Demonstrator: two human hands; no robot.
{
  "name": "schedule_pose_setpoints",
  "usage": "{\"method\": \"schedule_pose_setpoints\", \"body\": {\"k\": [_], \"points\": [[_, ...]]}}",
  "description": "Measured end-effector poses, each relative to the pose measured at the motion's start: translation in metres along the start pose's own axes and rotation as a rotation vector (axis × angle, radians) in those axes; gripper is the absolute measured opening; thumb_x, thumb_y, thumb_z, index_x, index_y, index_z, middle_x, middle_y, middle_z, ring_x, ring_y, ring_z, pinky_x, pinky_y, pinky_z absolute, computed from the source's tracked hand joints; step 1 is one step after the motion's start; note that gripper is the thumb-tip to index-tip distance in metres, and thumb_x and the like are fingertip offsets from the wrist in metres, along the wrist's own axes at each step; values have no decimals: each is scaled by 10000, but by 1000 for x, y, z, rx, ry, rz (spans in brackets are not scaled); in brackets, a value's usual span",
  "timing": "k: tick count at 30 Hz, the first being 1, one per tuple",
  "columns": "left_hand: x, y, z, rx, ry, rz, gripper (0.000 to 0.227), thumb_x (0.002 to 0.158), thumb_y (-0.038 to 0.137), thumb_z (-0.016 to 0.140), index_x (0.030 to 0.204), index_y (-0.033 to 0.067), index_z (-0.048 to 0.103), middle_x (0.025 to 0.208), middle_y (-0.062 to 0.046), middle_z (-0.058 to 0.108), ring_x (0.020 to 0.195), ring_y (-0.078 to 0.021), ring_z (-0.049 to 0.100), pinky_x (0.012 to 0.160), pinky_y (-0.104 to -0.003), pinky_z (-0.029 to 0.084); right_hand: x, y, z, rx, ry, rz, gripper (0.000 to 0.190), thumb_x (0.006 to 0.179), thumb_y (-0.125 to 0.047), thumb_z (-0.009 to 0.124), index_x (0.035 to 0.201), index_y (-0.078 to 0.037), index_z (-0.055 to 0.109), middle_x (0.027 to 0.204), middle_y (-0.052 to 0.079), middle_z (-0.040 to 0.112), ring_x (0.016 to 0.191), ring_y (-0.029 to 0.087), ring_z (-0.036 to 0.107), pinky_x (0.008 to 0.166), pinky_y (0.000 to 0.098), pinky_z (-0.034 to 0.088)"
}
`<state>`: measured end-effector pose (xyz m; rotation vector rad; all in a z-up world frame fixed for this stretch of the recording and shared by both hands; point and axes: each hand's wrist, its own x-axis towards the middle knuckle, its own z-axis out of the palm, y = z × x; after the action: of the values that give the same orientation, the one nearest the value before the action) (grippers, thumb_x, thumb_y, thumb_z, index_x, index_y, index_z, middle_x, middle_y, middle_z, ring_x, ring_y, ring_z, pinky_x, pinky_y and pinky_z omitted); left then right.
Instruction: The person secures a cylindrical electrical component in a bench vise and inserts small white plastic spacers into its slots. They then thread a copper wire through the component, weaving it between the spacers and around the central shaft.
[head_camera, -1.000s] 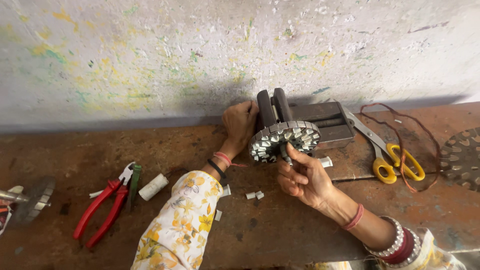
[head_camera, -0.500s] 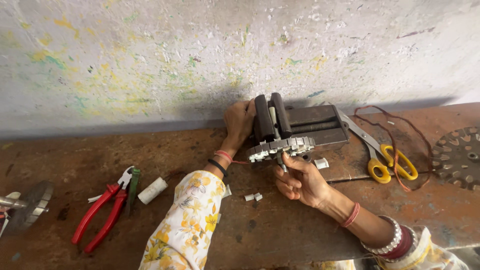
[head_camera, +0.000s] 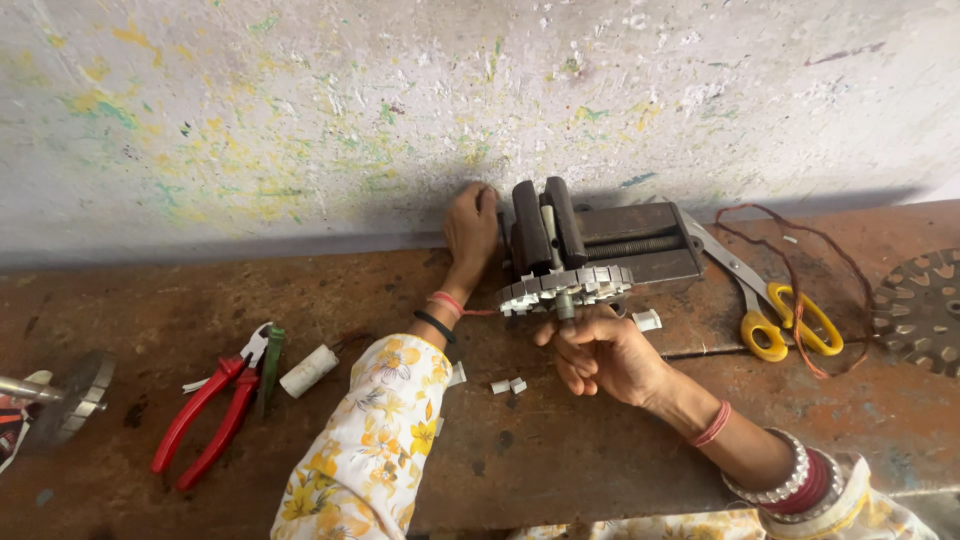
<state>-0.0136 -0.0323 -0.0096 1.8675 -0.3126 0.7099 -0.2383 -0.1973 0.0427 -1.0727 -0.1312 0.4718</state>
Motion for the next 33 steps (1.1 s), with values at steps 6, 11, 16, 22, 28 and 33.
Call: {"method": "schedule_pose_setpoints", "body": {"k": [6,11,16,22,28,33], "points": [[22,21,-36,414,-284,-106,561,1012,493,604,654,73,705,591,-135,641,537,-306,550,587,-473,361,-3,-22,-15,-679,-20,206,428,841,-174,713,1189,74,701,763,130,774,590,271,769,466,311,617],[26,41,-56,325,-202,-21,137,935,243,721,915,114,678,624,-56,683,465,-213,531,484,-413,358,-8,-46,-41,-1041,-273,200,363,934,-321,650,1169,-62,745,934,99,808,716,188,814,582,280,626],[4,47,-64,48,-227,110,110,788,111,743,895,95,761,835,-47,785,666,-124,702,582,-308,534,-30,-83,-66,-1067,28,243,333,878,-332,727,917,-3,758,768,95,751,644,167,763,538,300,634],[-36,56,-72,-25,-330,-134,151,925,189,736,940,40,757,824,-85,776,693,-156,711,619,-318,528,-25,-83,-77,-1068,764,-234,365,1054,-276,675,847,22,715,615,45,554,552,125,492,494,310,383],[-54,55,-78,-172,-196,-179,194,974,177,647,1021,6,725,811,-54,744,695,-121,683,616,-301,528,-19,-74,-76,-1196,834,-725,170,1000,-92,671,1113,-9,768,863,65,761,729,61,673,634,231,513],[-54,59,-86,-26,-60,-82,214,891,227,732,904,16,764,705,-41,716,602,-118,588,541,-312,449,-13,-65,-56,-1207,848,-651,129,962,-115,789,1028,-6,771,801,86,752,661,77,664,594,248,512]]}}
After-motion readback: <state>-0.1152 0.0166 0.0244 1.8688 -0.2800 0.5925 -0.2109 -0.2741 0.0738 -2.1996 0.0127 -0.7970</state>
